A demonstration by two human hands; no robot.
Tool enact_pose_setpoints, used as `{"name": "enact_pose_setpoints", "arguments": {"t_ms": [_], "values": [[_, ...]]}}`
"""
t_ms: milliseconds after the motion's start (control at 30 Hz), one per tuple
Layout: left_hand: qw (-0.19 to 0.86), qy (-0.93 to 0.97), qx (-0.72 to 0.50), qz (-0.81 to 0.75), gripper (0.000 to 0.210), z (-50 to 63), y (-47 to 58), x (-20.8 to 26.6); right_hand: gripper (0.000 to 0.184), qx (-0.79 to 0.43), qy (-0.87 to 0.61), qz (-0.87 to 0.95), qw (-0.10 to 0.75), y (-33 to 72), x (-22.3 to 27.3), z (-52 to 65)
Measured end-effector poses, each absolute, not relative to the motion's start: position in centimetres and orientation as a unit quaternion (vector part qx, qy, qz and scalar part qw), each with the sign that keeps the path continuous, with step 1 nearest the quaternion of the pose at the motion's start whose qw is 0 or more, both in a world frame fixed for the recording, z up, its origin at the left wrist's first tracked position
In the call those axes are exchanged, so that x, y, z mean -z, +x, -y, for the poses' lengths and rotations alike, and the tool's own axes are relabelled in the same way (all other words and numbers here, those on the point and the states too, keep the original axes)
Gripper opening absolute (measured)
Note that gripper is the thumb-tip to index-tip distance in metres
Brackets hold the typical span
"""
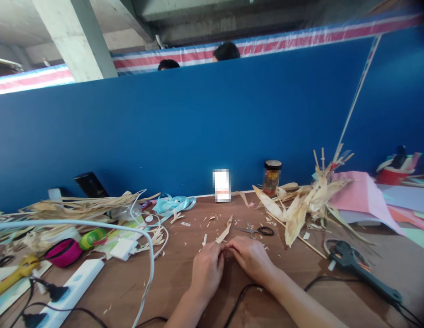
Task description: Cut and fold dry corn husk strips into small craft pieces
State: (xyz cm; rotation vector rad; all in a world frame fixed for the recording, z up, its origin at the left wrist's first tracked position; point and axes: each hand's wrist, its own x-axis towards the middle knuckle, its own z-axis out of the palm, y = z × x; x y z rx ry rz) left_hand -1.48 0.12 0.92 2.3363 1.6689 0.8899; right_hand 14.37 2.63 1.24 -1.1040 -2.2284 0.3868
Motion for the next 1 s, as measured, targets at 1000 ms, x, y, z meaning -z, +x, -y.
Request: {"name": "enact_pose_setpoints", "arguments": {"t_ms": [1000], "values": [[0.207,0.666,-0.429,-0.575,0.018,-0.6,-1.7,-0.7,0.019,-0.339,-0.447,0.705,0.434,14.5,-1.3,-3.7]]}}
